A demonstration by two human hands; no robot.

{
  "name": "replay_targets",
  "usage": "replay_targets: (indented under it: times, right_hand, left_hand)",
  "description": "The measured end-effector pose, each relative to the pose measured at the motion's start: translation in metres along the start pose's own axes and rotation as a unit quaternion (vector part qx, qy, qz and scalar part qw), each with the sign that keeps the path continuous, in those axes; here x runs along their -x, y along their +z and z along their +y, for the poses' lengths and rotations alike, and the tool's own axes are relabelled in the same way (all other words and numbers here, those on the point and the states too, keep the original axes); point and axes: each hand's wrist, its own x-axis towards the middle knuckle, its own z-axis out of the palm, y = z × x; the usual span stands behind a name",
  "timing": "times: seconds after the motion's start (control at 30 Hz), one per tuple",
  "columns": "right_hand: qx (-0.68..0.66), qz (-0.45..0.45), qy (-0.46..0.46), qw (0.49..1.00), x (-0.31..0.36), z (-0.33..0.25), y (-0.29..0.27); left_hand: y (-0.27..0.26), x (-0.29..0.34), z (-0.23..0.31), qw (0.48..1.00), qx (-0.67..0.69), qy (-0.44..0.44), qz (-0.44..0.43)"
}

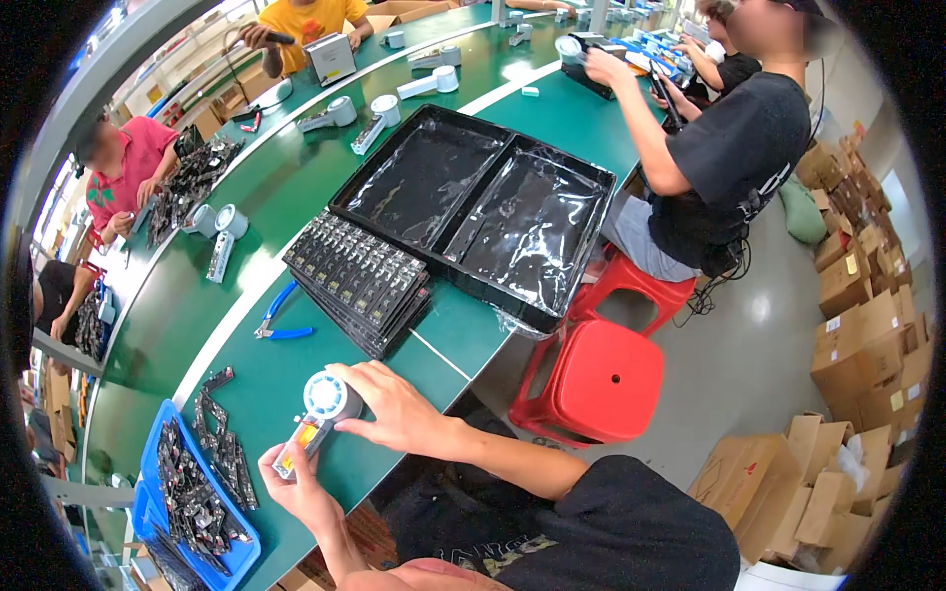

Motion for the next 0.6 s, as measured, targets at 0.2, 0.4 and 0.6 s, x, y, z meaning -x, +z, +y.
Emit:
replay_targets:
  times: [0.2, 0.4, 0.6]
  right_hand:
    - [0.000, -0.004, -0.033, 0.999, -0.004, 0.005, 0.003]
    - [0.001, -0.019, -0.040, 0.999, -0.009, 0.008, 0.000]
    - [0.028, -0.013, -0.022, 0.999, -0.002, 0.006, -0.003]
  left_hand:
    - [-0.020, -0.011, -0.002, 0.977, -0.171, 0.089, -0.087]
    - [-0.023, -0.014, -0.005, 0.951, -0.231, 0.154, -0.136]
    - [-0.022, -0.010, 0.007, 0.941, -0.260, 0.151, -0.153]
